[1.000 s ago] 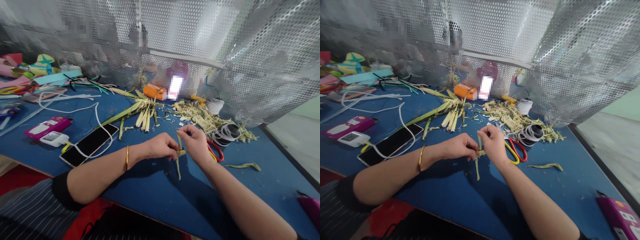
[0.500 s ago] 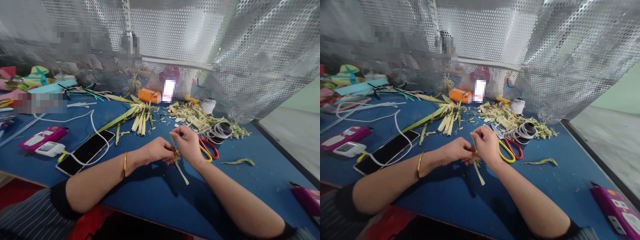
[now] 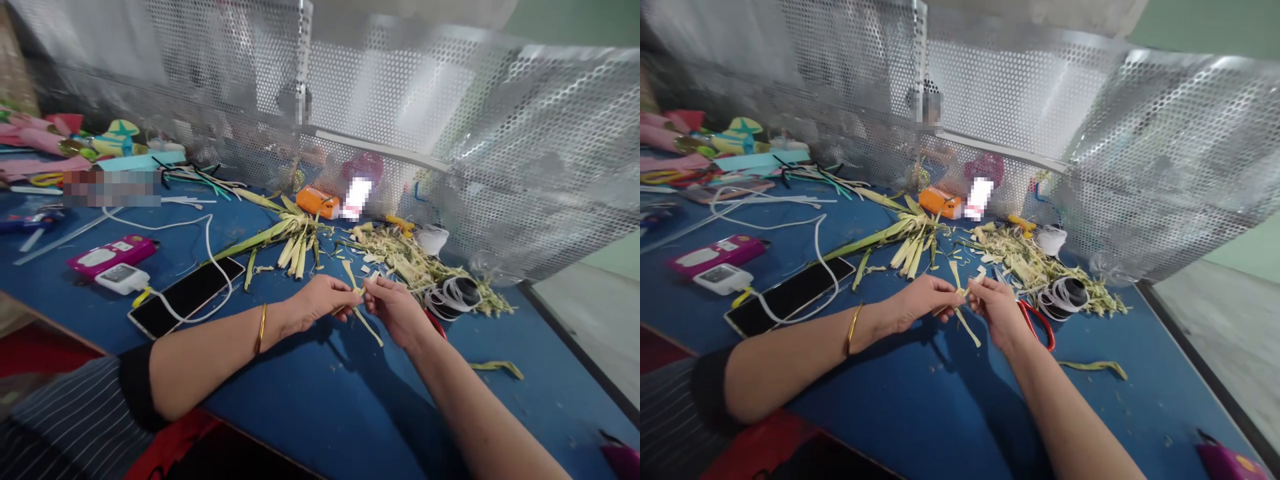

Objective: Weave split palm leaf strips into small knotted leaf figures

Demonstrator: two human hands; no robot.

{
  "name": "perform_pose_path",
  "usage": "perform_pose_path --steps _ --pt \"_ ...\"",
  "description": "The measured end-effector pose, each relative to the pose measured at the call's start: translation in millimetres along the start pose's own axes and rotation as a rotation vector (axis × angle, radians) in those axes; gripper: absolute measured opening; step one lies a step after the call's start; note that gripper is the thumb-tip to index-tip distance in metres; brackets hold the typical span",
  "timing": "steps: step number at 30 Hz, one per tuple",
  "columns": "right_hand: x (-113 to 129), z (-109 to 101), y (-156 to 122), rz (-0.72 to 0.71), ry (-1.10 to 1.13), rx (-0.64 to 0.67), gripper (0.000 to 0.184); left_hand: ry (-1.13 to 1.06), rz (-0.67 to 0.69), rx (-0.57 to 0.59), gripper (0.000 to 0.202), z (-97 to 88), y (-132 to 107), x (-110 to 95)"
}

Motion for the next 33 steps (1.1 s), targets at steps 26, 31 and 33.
perform_pose_path --steps 26,31,33 --pt "3.2 37.2 -26.0 -1.002 -1.973 0.010 0.023 -0.443 0.030 -0.092 0.010 -14.6 5.3 -5.3" --pt "-0.5 39.1 -25.2 -1.038 -1.949 -0.005 0.023 -0.429 0.026 -0.083 0.011 -12.0 5.8 -2.8" --pt "0.6 39.7 -27.9 -1.087 -1.876 -0.013 0.023 -0.426 0.017 -0.102 0.011 -10.3 5.3 -2.1"
Point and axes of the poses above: each hand's wrist, its own y-axis towards the middle knuckle, its own z-axis out of the palm, x = y × z, the point moved 3 cm from there along y, towards the middle knuckle, and after that the axes turned 13 degrees about x, right-handed, at the moved point
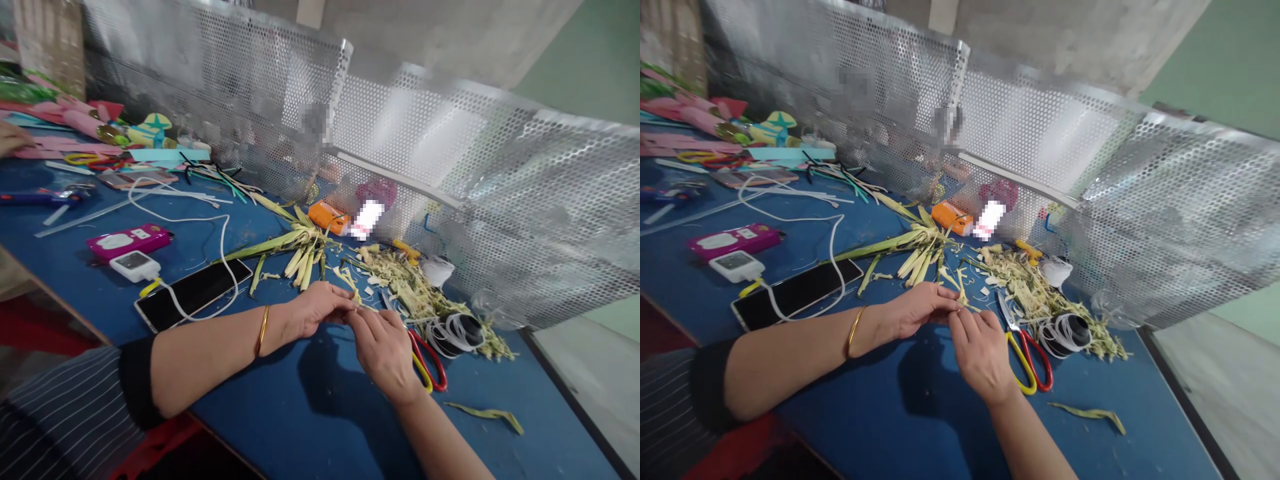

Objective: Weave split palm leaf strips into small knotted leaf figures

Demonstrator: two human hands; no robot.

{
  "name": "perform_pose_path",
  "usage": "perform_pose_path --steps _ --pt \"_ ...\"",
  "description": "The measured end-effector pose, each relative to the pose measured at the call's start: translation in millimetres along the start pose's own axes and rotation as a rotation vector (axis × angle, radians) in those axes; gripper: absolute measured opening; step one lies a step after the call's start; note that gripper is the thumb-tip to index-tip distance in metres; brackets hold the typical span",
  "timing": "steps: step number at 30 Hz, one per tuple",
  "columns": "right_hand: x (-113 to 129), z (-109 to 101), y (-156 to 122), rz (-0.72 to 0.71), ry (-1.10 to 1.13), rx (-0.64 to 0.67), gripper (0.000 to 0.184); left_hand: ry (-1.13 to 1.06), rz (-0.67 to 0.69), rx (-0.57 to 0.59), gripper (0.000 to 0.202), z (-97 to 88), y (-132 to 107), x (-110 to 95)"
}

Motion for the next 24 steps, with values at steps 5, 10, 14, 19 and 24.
perform_pose_path --steps 5,10,14,19,24 --pt "5.6 -3.2 -4.4 -0.014 0.093 -0.112 0.020 0.032 0.061 -0.011 0.007 2.3 -1.5 1.5" --pt "14.6 -6.2 -5.7 -0.073 0.171 -0.133 0.018 0.046 0.147 0.001 0.006 -1.4 -0.6 1.4" --pt "21.3 -11.9 -3.7 -0.122 0.131 -0.110 0.025 -0.006 0.127 -0.052 0.010 -0.6 -2.8 3.2" --pt "30.3 -13.5 -3.1 -0.185 0.035 -0.128 0.028 -0.049 0.083 -0.117 0.009 2.0 -6.1 3.7" --pt "13.9 -7.1 -3.2 0.021 0.128 -0.113 0.028 -0.015 0.078 -0.118 0.004 -0.9 -3.4 -4.0"
Point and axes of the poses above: each hand's wrist, its own y-axis towards the middle knuckle, its own z-axis out of the palm, x = y × z, the point moved 3 cm from there along y, towards the middle knuckle, and after that the axes turned 13 degrees about x, right-handed, at the moved point
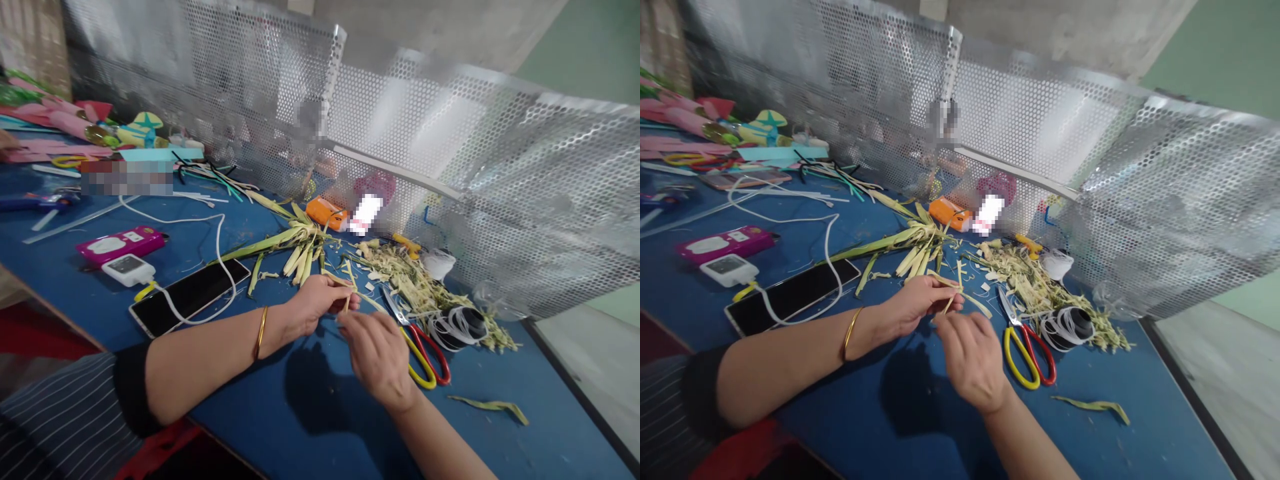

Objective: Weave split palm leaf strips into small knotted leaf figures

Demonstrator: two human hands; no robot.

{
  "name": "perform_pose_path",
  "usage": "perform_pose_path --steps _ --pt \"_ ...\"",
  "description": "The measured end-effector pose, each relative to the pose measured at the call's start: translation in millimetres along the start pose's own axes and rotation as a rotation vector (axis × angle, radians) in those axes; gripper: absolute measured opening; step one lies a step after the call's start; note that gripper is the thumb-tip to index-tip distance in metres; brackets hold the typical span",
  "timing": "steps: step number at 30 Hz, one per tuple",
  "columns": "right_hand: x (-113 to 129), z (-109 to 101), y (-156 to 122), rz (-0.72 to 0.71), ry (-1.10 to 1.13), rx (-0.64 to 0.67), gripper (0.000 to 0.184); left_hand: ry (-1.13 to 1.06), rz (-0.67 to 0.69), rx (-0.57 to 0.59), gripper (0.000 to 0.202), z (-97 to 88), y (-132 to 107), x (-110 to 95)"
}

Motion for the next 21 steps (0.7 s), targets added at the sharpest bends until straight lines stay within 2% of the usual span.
perform_pose_path --steps 2,4,6,9,11,14,18,21 --pt "-17.0 -2.4 0.0 0.235 -0.034 -0.035 0.029 0.019 0.019 0.002 0.006 -0.8 1.7 -3.9" --pt "-33.0 -3.3 -0.4 0.433 -0.019 0.007 0.025 0.050 0.028 -0.003 0.008 -1.1 2.6 -6.2" --pt "-42.5 0.1 -0.7 0.517 0.128 0.137 0.020 0.080 0.024 0.007 0.011 -0.9 3.0 -6.5" --pt "-43.9 6.1 -2.1 0.589 0.344 0.279 0.024 0.123 0.014 0.045 0.016 -0.5 2.3 -4.8" --pt "-39.8 7.8 -2.1 0.618 0.387 0.294 0.025 0.184 0.005 0.079 0.019 -0.1 1.2 -3.2" --pt "-31.5 8.6 0.5 0.584 0.376 0.292 0.023 0.299 0.001 0.092 0.018 -0.3 0.1 -0.9" --pt "-20.6 4.2 5.9 0.485 0.236 0.265 0.026 0.394 0.052 0.038 0.018 -2.1 1.5 -0.4" --pt "-16.4 -4.4 9.0 0.434 0.164 0.236 0.028 0.425 0.071 0.050 0.018 -4.4 4.0 -0.7"
Point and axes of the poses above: each hand's wrist, its own y-axis towards the middle knuckle, its own z-axis out of the palm, x = y × z, the point moved 3 cm from there along y, towards the middle knuckle, and after that the axes turned 13 degrees about x, right-handed, at the moved point
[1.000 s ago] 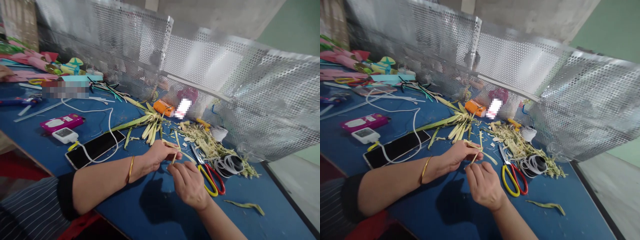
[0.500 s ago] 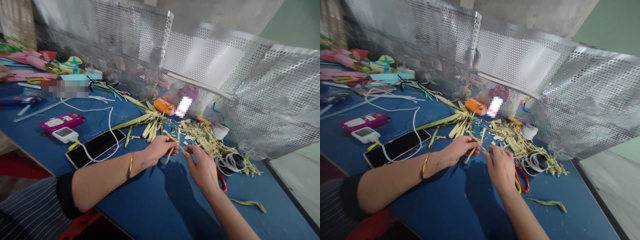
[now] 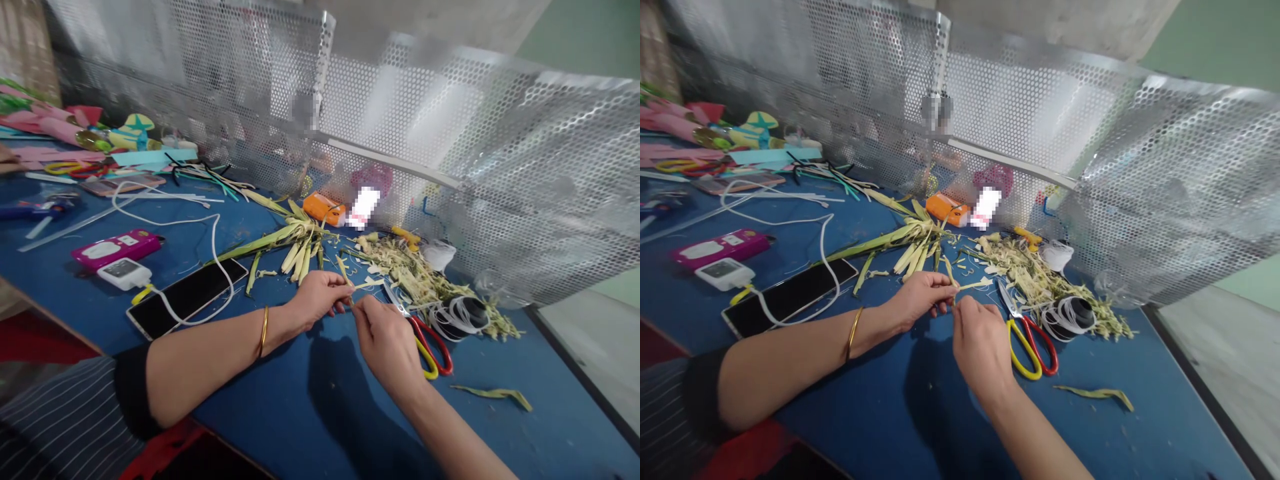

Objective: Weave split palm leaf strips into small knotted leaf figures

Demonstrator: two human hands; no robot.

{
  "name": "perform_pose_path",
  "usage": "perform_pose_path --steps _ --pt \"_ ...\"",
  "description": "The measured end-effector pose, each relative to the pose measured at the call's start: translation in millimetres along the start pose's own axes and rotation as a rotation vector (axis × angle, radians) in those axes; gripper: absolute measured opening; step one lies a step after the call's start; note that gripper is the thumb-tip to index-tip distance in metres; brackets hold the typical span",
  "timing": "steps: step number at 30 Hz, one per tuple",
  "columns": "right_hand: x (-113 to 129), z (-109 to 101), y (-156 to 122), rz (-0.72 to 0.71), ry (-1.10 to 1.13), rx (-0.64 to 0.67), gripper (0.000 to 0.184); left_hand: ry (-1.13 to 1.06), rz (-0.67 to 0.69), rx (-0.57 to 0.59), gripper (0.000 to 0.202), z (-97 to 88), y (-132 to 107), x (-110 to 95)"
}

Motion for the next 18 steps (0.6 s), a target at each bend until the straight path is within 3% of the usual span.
perform_pose_path --steps 3,7,9,13,18 --pt "-5.6 -11.8 0.7 0.001 0.076 0.010 0.028 0.023 0.011 0.057 0.018 -2.0 1.1 0.3" --pt "-29.3 -23.9 4.1 0.145 0.233 -0.068 0.023 0.075 0.002 0.189 0.020 2.8 -2.9 -2.0" --pt "-38.5 -19.5 6.6 0.213 0.346 -0.031 0.023 0.098 -0.012 0.256 0.016 8.5 -6.1 -3.2" --pt "-41.9 0.2 10.2 0.322 0.804 0.117 0.023 0.178 0.004 0.310 0.023 17.4 -10.1 -2.7" --pt "-39.2 7.8 8.5 0.423 1.096 0.091 0.028 0.259 0.026 0.287 0.030 18.8 -11.7 -1.2"
Point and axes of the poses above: each hand's wrist, its own y-axis towards the middle knuckle, its own z-axis out of the palm, x = y × z, the point moved 3 cm from there along y, towards the middle knuckle, and after that the axes turned 13 degrees about x, right-handed, at the moved point
